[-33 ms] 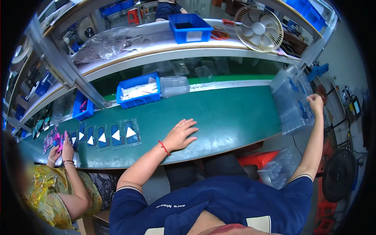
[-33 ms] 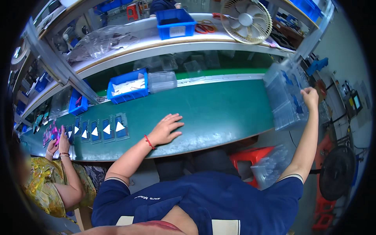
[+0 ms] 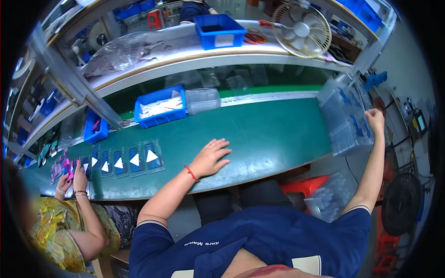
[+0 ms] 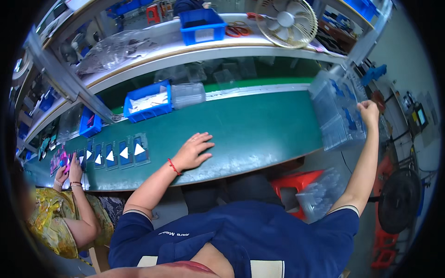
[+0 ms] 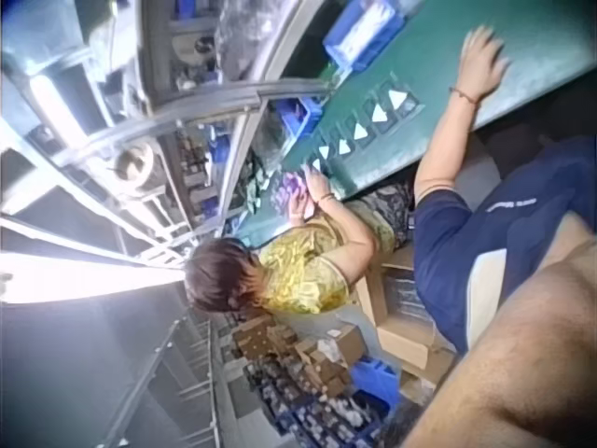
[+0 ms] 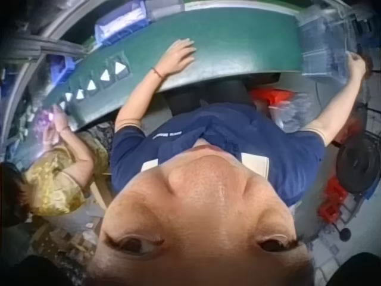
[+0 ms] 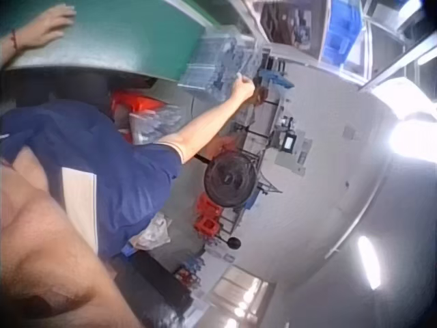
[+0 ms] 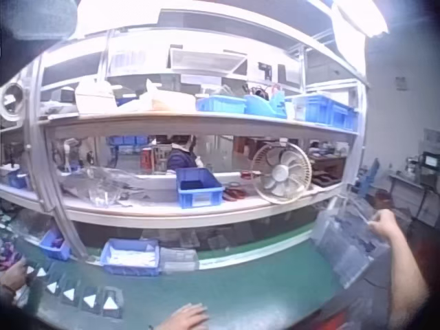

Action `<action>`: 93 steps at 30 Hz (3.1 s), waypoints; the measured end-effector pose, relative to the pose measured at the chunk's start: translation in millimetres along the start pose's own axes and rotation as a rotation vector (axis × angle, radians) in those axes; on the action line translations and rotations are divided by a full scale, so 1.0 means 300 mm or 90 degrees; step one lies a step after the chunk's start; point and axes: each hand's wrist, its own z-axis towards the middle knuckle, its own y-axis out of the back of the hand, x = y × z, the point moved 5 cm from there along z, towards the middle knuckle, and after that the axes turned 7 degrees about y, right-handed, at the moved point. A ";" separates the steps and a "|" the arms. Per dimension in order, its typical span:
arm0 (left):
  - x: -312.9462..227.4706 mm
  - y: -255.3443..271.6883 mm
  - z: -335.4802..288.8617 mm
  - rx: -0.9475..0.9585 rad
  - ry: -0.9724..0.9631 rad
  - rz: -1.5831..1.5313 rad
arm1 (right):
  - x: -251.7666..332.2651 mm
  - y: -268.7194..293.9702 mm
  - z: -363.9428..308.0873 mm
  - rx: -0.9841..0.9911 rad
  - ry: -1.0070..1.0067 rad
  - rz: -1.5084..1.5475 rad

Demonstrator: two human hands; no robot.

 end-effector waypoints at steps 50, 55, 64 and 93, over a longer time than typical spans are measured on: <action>0.055 -0.189 0.432 -0.498 0.290 -0.256 | 1.185 -0.887 -0.335 0.226 0.420 0.392; 0.118 -0.167 0.415 -0.461 0.374 -0.438 | 1.362 -1.005 -0.212 0.190 0.334 0.137; 0.136 -0.192 0.397 -0.408 0.411 -0.518 | 1.257 -0.926 -0.230 0.246 0.308 0.406; 0.125 -0.131 0.505 -0.222 0.324 0.031 | 1.081 -1.140 0.091 0.253 0.129 0.253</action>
